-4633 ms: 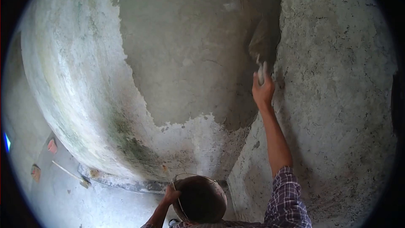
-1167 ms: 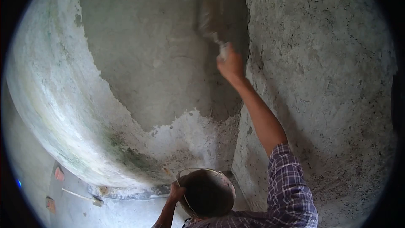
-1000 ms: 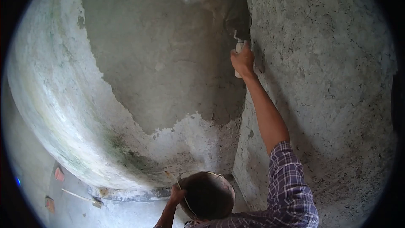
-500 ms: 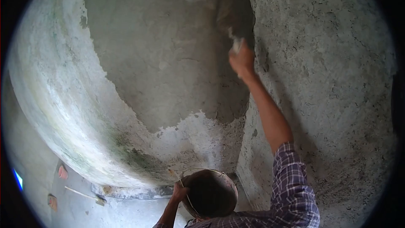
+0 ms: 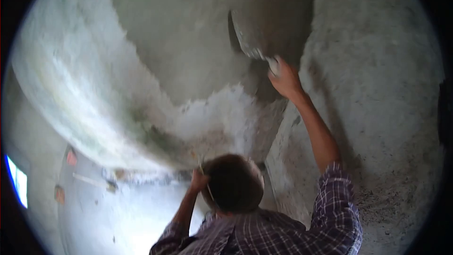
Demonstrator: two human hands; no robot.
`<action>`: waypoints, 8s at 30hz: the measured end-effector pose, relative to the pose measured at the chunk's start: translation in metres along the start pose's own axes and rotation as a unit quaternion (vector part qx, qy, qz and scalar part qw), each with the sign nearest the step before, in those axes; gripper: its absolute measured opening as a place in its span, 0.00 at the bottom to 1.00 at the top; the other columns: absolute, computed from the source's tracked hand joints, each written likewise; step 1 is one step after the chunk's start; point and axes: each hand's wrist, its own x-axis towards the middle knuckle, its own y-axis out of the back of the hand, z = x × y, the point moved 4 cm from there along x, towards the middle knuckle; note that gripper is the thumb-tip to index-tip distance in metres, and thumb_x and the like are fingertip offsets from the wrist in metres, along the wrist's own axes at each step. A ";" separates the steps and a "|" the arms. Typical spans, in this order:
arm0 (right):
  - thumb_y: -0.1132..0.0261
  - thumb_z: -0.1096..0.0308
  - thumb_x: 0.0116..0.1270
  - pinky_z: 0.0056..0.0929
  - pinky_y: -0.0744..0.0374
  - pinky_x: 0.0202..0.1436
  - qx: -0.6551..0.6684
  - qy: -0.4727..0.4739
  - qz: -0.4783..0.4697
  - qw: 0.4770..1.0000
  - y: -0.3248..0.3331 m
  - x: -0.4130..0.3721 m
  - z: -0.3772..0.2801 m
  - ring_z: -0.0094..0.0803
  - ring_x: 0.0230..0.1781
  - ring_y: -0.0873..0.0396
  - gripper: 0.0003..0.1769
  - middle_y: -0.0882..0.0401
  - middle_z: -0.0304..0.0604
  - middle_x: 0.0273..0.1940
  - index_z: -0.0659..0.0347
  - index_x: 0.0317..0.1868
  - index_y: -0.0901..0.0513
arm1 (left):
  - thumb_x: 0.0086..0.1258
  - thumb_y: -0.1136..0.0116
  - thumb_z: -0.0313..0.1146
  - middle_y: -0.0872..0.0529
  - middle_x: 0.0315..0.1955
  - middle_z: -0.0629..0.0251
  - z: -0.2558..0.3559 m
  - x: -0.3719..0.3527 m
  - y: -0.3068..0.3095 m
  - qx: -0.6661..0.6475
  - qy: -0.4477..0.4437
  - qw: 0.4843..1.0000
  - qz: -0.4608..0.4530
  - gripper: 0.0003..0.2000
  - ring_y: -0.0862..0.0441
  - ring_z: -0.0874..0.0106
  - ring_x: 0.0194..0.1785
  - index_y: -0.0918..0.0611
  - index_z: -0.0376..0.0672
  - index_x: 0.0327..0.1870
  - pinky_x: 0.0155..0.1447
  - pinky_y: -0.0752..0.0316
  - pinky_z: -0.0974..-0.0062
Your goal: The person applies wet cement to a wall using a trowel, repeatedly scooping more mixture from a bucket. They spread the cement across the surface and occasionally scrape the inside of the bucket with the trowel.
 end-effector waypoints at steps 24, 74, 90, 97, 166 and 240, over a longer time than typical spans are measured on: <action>0.34 0.71 0.55 0.41 0.19 0.34 -0.148 0.027 -0.360 0.921 -0.066 -0.365 -0.054 0.48 0.31 0.17 0.22 0.20 0.54 0.34 0.68 0.51 0.27 | 0.49 0.48 0.18 0.15 0.42 0.54 0.060 -0.036 0.023 0.010 -0.019 0.996 -0.091 0.26 0.18 0.67 0.45 0.22 0.34 0.55 0.53 0.25 0.70; 0.29 0.71 0.56 0.35 0.19 0.45 0.144 -0.196 -0.434 0.868 -0.081 -0.394 -0.042 0.38 0.38 0.16 0.22 0.17 0.49 0.40 0.61 0.52 0.20 | 0.50 0.50 0.18 0.19 0.51 0.62 0.059 -0.039 0.026 -0.091 0.028 0.980 -0.177 0.34 0.26 0.73 0.54 0.27 0.41 0.65 0.62 0.35 0.77; 0.27 0.74 0.55 0.24 0.16 0.36 0.383 -0.256 -0.326 0.825 0.038 -0.342 -0.081 0.26 0.37 0.18 0.33 0.19 0.46 0.40 0.67 0.61 0.30 | 0.48 0.48 0.19 0.19 0.35 0.68 0.043 -0.041 0.035 -0.070 0.067 0.985 -0.142 0.30 0.27 0.78 0.37 0.24 0.37 0.60 0.43 0.29 0.78; 0.26 0.61 0.59 0.18 0.27 0.24 0.347 -0.401 -0.377 0.759 -0.006 -0.400 -0.062 0.17 0.21 0.27 0.22 0.22 0.33 0.25 0.61 0.50 0.21 | 0.46 0.51 0.16 0.22 0.29 0.75 0.028 -0.043 0.041 -0.099 0.047 0.991 -0.073 0.36 0.30 0.82 0.29 0.27 0.42 0.65 0.34 0.32 0.82; 0.40 0.67 0.67 0.45 0.20 0.36 -0.101 0.100 0.382 0.913 0.106 0.071 -0.044 0.55 0.34 0.18 0.30 0.22 0.60 0.35 0.54 0.69 0.33 | 0.42 0.49 0.17 0.16 0.46 0.62 0.010 0.004 0.032 -0.141 0.044 0.988 -0.043 0.33 0.20 0.70 0.49 0.22 0.35 0.58 0.55 0.25 0.74; 0.42 0.62 0.71 0.26 0.25 0.23 0.283 0.021 0.264 0.922 0.137 0.083 -0.081 0.24 0.21 0.27 0.30 0.19 0.48 0.42 0.56 0.71 0.36 | 0.42 0.44 0.19 0.15 0.41 0.59 -0.005 -0.010 0.035 -0.118 0.095 0.988 -0.006 0.28 0.19 0.69 0.44 0.20 0.33 0.53 0.50 0.24 0.73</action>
